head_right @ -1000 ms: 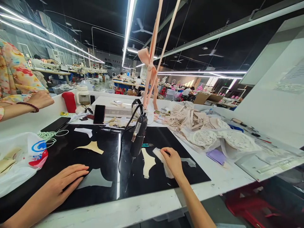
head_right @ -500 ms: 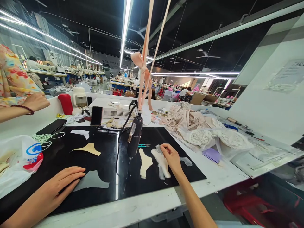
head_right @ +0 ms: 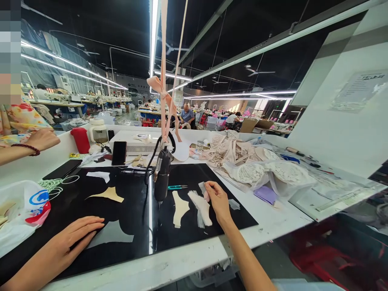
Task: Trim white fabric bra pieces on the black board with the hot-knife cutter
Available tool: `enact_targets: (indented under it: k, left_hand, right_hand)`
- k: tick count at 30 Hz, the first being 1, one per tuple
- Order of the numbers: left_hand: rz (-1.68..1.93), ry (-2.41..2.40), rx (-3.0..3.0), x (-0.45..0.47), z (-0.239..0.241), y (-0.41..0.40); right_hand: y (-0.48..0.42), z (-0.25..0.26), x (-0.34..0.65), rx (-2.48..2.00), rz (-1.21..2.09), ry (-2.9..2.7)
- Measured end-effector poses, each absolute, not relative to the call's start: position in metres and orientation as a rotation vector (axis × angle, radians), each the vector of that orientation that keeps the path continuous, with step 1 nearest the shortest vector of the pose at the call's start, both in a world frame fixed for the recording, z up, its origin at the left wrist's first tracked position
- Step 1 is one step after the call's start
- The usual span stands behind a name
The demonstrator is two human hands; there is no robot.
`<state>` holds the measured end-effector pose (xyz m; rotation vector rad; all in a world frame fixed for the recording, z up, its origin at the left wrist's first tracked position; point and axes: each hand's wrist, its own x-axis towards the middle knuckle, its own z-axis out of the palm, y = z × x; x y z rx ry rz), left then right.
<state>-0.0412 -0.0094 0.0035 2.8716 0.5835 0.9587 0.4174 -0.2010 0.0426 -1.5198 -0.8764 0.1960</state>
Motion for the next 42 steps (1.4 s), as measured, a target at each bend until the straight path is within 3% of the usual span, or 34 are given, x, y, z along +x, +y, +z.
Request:
enact_targets:
  k: [10, 16, 26, 35, 42]
  left_hand:
    - [0.939, 0.342, 3.054, -0.014, 0.034, -0.039]
    - [0.720, -0.094, 3.039, 0.085, 0.059, -0.103]
    - [0.387, 0.062, 3.026, 0.249, 0.051, -0.116]
    - [0.216, -0.011, 2.994, 0.262, 0.040, -0.112]
    - [0.277, -0.004, 2.835, 0.260, 0.041, -0.109]
  right_hand:
    - [-0.204, 0.037, 0.408, -1.441, 0.346, -0.842]
    - [-0.209, 0.041, 0.403, -1.440, 0.318, -0.858]
    - [-0.217, 0.034, 0.405, -1.457, 0.318, -0.850]
    - [-0.233, 0.045, 0.405, -1.246, 0.244, -0.702]
    - [-0.243, 0.066, 0.387, -1.136, 0.229, -0.598]
